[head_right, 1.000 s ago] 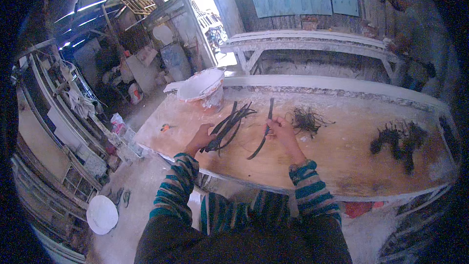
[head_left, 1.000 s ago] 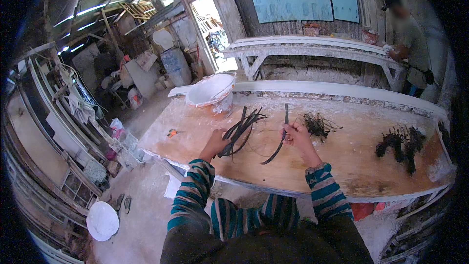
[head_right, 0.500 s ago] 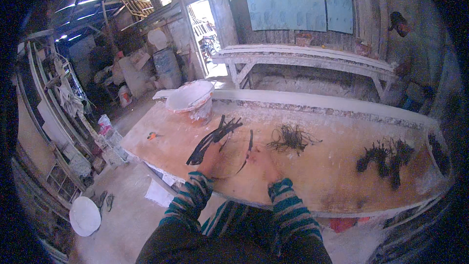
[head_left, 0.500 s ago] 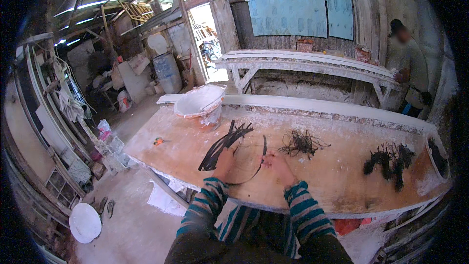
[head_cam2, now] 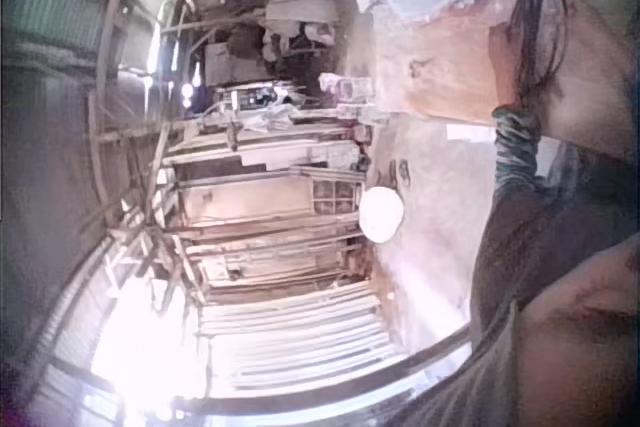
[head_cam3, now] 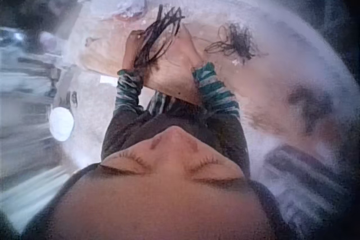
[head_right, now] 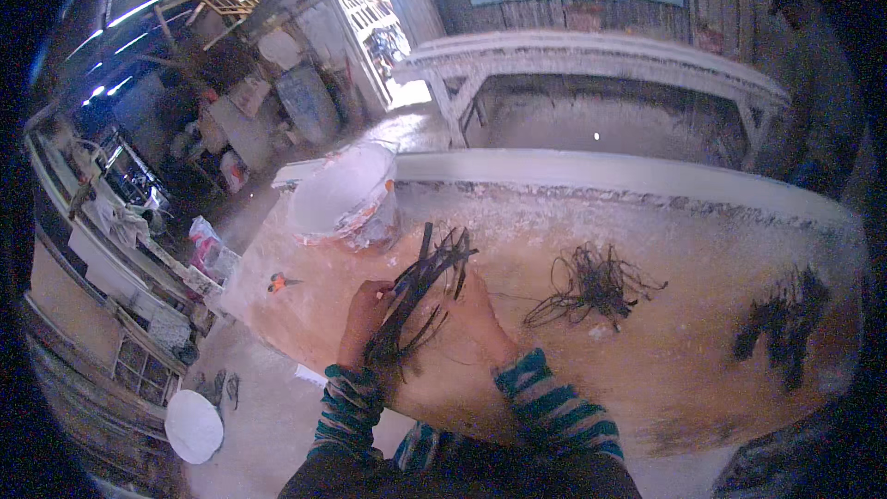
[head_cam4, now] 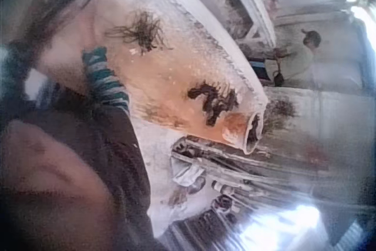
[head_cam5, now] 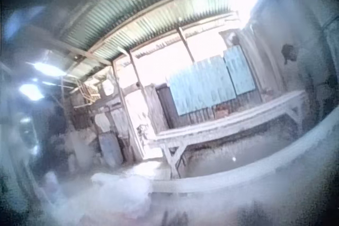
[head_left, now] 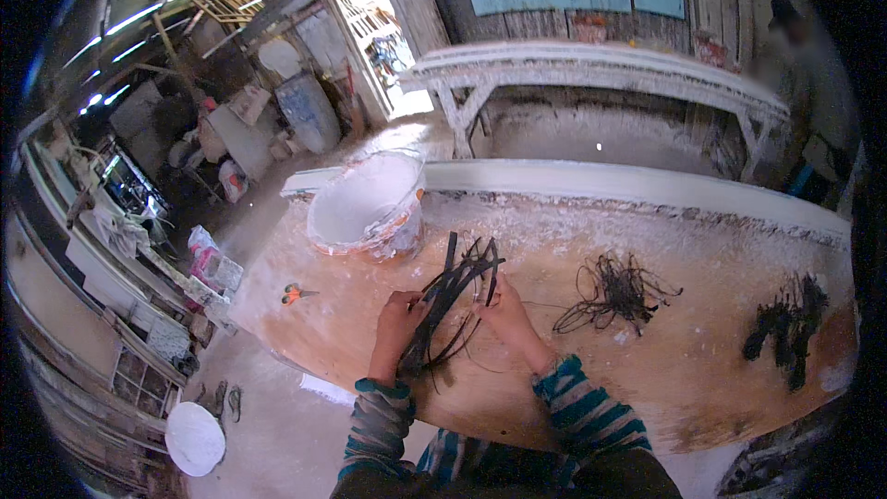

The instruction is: The person handles a long black rubber strip, folds and aligns it, then uses scissors to cut it into multiple short pieces. The cut pieces are placed on a nearby workbench. A second person works at a separate table in the background.

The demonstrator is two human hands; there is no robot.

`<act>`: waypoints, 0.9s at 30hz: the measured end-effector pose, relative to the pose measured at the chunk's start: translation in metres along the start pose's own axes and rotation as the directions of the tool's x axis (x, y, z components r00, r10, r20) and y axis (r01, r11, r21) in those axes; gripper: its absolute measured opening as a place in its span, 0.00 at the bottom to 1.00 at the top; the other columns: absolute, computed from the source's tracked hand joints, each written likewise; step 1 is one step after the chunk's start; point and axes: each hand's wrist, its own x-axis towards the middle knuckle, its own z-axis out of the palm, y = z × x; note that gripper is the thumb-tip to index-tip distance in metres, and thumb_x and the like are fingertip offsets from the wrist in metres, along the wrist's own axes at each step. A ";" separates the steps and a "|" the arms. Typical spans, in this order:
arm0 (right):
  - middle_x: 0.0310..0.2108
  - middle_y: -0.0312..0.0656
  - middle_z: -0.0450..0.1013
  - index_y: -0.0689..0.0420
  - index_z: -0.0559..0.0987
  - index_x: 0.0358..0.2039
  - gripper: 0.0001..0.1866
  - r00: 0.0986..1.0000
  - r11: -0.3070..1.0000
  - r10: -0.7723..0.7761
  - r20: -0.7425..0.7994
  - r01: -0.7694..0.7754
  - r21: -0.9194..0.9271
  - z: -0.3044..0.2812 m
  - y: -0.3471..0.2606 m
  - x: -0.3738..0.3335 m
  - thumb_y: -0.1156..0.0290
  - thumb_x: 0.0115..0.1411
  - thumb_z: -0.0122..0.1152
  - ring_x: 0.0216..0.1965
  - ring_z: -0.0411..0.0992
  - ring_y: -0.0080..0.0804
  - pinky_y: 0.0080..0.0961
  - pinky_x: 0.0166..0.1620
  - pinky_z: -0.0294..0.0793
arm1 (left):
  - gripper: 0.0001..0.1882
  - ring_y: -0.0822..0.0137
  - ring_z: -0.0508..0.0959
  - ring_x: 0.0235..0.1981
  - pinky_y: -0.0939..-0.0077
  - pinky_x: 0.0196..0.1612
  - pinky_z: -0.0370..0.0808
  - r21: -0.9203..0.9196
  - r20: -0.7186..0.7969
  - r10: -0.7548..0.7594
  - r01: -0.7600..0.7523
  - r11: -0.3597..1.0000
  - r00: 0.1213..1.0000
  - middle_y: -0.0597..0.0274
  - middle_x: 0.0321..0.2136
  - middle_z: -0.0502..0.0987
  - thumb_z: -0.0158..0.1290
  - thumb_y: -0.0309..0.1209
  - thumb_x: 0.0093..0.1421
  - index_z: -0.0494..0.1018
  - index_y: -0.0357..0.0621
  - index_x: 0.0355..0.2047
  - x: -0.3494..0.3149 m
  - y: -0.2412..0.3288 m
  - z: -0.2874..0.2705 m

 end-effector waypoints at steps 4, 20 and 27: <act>0.49 0.51 0.57 0.60 0.61 0.52 0.30 0.998 0.915 -0.059 0.034 0.067 -0.399 0.003 -0.050 -0.034 0.71 0.48 0.60 0.51 0.57 0.40 0.32 0.54 0.57 | 0.11 0.53 0.73 0.35 0.66 0.37 0.69 -0.043 -0.024 -0.067 0.066 0.997 0.997 0.51 0.32 0.71 0.53 0.30 0.49 0.72 0.41 0.34 0.004 0.004 0.011; 0.34 0.46 0.69 0.54 0.76 0.29 0.09 0.994 0.907 -0.023 0.103 0.064 -0.416 0.003 -0.026 -0.048 0.75 0.44 0.60 0.33 0.69 0.41 0.33 0.35 0.69 | 0.13 0.54 0.70 0.38 0.64 0.41 0.68 0.169 -0.140 -0.066 0.090 0.981 0.988 0.56 0.34 0.71 0.56 0.34 0.47 0.73 0.45 0.34 0.023 -0.008 0.031; 0.31 0.46 0.70 0.57 0.74 0.28 0.08 0.971 0.877 -0.189 0.146 0.234 -0.420 -0.002 -0.033 -0.038 0.78 0.43 0.59 0.30 0.70 0.40 0.28 0.31 0.70 | 0.10 0.57 0.71 0.36 0.67 0.38 0.69 0.129 -0.146 -0.078 0.097 0.987 0.986 0.58 0.32 0.72 0.56 0.32 0.47 0.75 0.45 0.31 0.022 -0.010 0.032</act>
